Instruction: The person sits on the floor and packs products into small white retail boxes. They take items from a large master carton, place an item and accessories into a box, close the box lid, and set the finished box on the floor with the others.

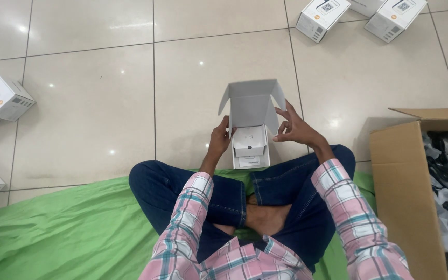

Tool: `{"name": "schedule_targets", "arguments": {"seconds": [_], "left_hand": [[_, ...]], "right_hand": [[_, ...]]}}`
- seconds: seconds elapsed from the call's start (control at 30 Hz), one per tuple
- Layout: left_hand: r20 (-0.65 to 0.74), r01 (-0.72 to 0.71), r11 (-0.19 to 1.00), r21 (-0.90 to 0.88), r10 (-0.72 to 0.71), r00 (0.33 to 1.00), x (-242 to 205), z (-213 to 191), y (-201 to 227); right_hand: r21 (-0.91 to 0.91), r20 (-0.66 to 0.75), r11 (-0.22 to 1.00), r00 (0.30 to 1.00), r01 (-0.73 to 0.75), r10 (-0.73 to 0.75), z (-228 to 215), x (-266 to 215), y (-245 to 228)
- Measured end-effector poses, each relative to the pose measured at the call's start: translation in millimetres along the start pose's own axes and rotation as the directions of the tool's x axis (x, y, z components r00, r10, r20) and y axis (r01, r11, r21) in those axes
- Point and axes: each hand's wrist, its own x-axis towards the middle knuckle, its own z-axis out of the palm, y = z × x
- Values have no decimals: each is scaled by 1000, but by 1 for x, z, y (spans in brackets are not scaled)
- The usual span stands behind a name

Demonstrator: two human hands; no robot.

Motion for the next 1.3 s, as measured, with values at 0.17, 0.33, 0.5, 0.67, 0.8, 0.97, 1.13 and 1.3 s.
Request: {"name": "schedule_targets", "arguments": {"seconds": [0.17,0.33,0.5,0.67,0.8,0.97,1.13,1.3], "left_hand": [[153,-62,997,56,52,987,7,-11,-6],[417,36,993,113,-80,905,4,-40,23],[496,74,971,229,-182,849,-8,-53,33],[498,-28,987,161,-57,865,-12,-51,36],[469,-67,981,182,-26,883,-15,-49,39],[451,-55,977,205,-45,891,-14,-47,41],[434,-81,975,208,-18,901,-18,-45,32],[427,-150,964,219,43,903,-18,-45,29]], "right_hand": [[-113,154,993,986,-40,57,5,9,-20],[-241,163,962,972,-126,168,19,11,-20],[-403,160,914,987,49,18,25,2,-25],[-399,193,904,978,153,-81,21,-5,-21],[-451,237,836,945,314,-227,21,-10,-20],[-420,164,848,946,324,-280,34,-9,-3],[-479,112,826,954,297,-278,40,-13,2],[-487,141,799,934,354,-327,38,-15,-4]]}}
